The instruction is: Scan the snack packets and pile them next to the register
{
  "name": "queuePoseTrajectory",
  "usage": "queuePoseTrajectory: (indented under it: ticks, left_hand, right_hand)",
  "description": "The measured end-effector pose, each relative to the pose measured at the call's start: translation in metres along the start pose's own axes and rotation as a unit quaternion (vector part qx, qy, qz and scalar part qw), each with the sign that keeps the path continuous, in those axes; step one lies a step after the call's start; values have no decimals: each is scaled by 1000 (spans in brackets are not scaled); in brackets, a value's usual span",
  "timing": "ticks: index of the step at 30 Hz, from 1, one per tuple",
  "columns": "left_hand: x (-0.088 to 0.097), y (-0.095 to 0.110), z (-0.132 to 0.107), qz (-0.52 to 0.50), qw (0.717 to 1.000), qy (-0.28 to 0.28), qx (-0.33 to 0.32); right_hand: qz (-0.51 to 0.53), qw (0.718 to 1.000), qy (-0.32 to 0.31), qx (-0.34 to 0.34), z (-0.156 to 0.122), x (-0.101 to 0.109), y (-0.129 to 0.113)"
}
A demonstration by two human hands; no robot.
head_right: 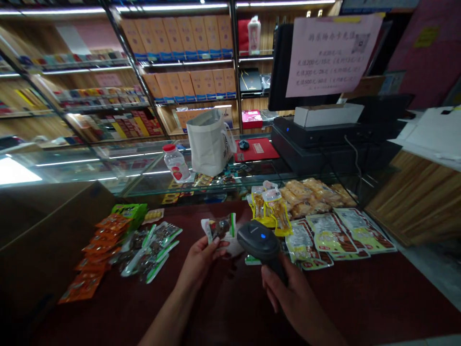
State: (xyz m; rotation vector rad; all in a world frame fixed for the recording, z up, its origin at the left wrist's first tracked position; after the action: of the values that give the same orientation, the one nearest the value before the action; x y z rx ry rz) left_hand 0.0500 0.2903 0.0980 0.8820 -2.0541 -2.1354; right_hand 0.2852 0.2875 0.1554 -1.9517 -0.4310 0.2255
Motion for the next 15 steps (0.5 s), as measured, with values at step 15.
queuePoseTrajectory:
  ticks: [15]
  left_hand:
    - [-16, -35, 1, -25, 1000, 0, 1]
  right_hand:
    - [0, 999, -37, -19, -4, 14, 15]
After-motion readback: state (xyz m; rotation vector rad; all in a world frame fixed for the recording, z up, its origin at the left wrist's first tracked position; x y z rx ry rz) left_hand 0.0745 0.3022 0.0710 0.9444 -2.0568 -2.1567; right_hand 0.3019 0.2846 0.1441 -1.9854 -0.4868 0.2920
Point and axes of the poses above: each hand's wrist, its own z-axis towards the middle knuckle, its own x-axis out of the back of the hand, y = z × x, the point moved 7 cm from there along z, towards the middle knuckle, and after that the axes turned 15 degrees about -x, right-handed, at the moved point
